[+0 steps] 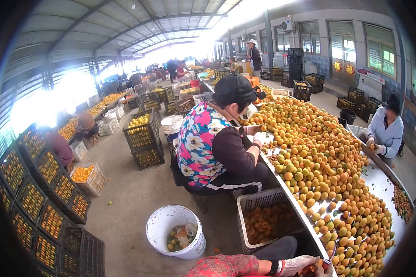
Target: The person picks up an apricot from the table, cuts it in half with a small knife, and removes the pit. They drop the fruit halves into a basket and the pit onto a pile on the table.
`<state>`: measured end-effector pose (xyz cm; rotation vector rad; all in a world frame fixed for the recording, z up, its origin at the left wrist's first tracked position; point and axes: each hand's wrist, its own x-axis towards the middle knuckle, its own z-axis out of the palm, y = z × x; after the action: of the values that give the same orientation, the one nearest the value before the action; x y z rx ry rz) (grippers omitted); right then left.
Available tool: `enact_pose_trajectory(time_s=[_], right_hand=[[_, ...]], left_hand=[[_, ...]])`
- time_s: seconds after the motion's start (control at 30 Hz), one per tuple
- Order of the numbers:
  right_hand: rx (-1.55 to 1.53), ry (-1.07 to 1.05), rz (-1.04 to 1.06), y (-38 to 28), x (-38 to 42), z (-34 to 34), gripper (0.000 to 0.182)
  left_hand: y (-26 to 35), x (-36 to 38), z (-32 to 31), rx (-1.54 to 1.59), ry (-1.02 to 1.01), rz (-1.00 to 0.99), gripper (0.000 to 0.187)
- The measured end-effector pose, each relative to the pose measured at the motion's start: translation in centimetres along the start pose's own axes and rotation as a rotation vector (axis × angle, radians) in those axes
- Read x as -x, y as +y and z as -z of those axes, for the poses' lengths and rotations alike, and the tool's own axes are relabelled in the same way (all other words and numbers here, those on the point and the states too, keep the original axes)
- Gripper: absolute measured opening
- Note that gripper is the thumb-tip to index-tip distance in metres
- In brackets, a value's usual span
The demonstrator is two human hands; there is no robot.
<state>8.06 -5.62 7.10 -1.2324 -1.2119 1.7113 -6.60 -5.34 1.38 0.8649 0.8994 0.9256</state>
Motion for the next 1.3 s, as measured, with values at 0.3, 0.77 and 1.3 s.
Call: enact_pose_trajectory(time_s=[0.3,0.77,1.3], right_hand=[[-0.023,-0.022,0.103,3.4,-3.2,4.2,0.019],[0.174,0.124,0.222,6.3,-4.6,4.9,0.024],[0.130,-0.011,0.154,2.8,-1.7,1.8,0.011]], left_hand=[[-4.9,-5.8,3.0,-0.047,-0.146,0.015,0.026],[0.9,0.2,-0.1,-0.356,0.021,-0.145,0.028],[-0.1,-1.1,3.0,-0.607,-0.222,-0.312,0.025]])
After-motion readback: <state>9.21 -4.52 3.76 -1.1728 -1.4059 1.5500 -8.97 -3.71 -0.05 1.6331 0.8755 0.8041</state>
